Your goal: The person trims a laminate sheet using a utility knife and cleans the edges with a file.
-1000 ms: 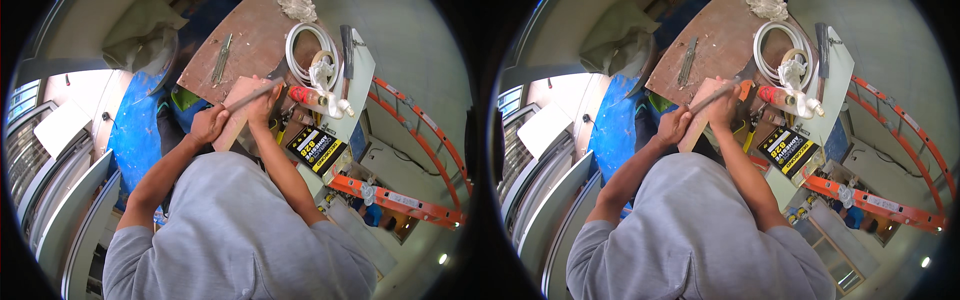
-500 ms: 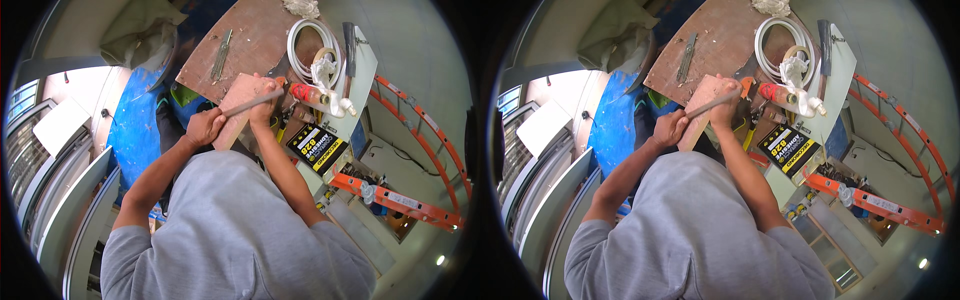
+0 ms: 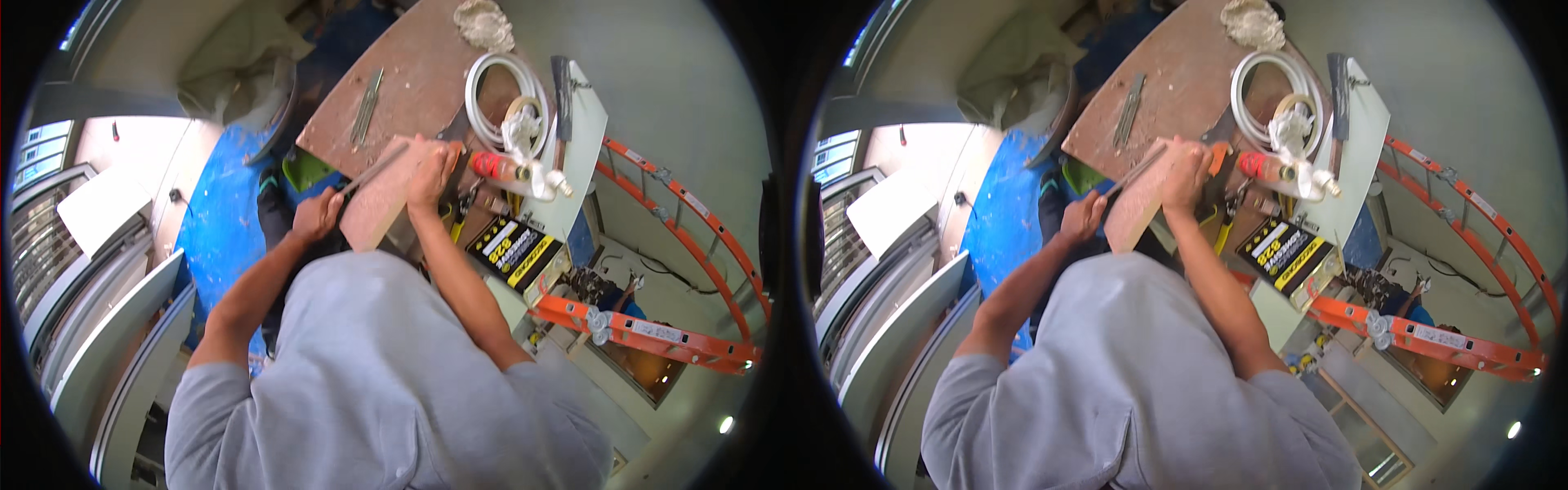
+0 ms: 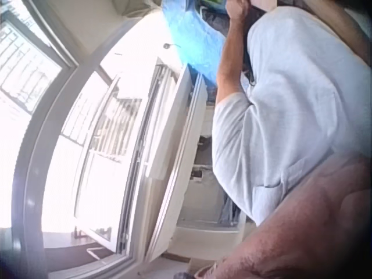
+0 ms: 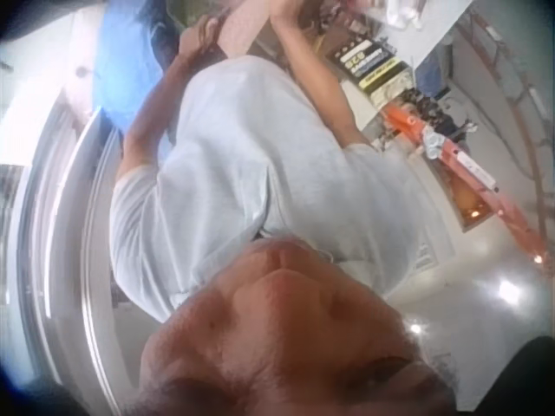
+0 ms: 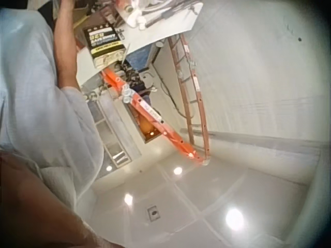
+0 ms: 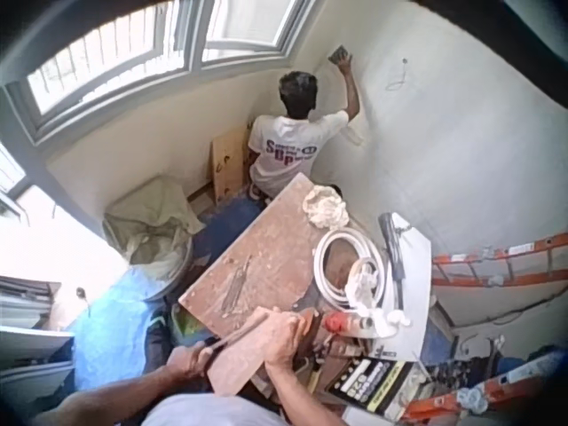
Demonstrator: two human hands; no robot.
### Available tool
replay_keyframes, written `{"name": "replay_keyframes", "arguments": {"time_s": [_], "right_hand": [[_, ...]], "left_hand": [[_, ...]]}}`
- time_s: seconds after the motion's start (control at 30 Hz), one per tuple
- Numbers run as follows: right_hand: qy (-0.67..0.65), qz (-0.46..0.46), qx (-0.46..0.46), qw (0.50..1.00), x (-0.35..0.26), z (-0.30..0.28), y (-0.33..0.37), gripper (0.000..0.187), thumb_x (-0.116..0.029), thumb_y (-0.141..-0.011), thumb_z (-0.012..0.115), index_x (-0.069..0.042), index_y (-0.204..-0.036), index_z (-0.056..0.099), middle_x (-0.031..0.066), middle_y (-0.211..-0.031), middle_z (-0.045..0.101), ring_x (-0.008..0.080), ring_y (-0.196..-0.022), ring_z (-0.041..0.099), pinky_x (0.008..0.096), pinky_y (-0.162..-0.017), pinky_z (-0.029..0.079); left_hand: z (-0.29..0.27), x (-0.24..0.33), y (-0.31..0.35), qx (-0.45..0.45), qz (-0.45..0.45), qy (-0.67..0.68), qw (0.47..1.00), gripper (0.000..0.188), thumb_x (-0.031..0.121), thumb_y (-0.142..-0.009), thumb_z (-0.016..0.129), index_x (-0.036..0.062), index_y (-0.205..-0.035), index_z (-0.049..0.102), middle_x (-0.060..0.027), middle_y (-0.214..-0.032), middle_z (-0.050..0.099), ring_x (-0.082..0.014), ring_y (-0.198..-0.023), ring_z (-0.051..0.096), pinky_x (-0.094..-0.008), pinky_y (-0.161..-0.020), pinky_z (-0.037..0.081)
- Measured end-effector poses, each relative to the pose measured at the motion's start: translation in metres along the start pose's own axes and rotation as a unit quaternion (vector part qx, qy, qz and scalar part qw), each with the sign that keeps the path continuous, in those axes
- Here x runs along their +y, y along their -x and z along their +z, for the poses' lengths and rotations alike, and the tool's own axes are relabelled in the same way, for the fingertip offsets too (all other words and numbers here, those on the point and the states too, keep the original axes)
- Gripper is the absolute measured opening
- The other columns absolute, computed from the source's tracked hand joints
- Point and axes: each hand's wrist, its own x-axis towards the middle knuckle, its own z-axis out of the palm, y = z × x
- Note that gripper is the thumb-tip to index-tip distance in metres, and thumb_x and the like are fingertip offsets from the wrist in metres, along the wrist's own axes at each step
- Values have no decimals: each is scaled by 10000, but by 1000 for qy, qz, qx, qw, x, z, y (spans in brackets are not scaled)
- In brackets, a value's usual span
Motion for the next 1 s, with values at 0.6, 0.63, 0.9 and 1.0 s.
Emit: {"name": "replay_keyframes", "arguments": {"time_s": [0.6, 0.63, 0.9, 1.0], "right_hand": [[-36, 40, 12, 998, 7, -4, 19, 328, -287, -1168, 282, -35, -1192, 491, 137, -1173, 584, 261, -1196, 621, 404, -1088, 456], [-77, 57, 11, 995, 6, -6, 21, 328, -286, -1168, 282, -33, -1188, 489, 136, -1172, 575, 260, -1203, 624, 406, -1090, 459], [-135, 16, 8, 991, 24, -10, 16, 310, -281, -1166, 295, -37, -1170, 487, 167, -1205, 598, 267, -1213, 612, 408, -1104, 423], [-125, 35, -1, 992, 13, -9, 20, 298, -278, -1163, 300, -44, -1171, 485, 180, -1215, 617, 264, -1205, 606, 403, -1112, 413]], "left_hand": [[-18, 63, 2, -20, 97, 26, 995, 433, 474, -1096, 410, 99, -1033, 616, -231, -856, 686, -481, -841, 673, -559, -725, 521], [-18, 69, 3, -33, 126, 28, 991, 430, 471, -1095, 414, 98, -1037, 619, -228, -850, 682, -481, -837, 671, -558, -724, 520], [5, 16, 1, -21, 43, -2, 999, 449, 486, -1099, 399, 95, -982, 586, -235, -835, 667, -483, -829, 664, -562, -732, 521], [-8, 42, 14, -45, 96, 29, 994, 417, 466, -1093, 431, 93, -984, 582, -223, -842, 664, -467, -837, 670, -559, -725, 517]]}}
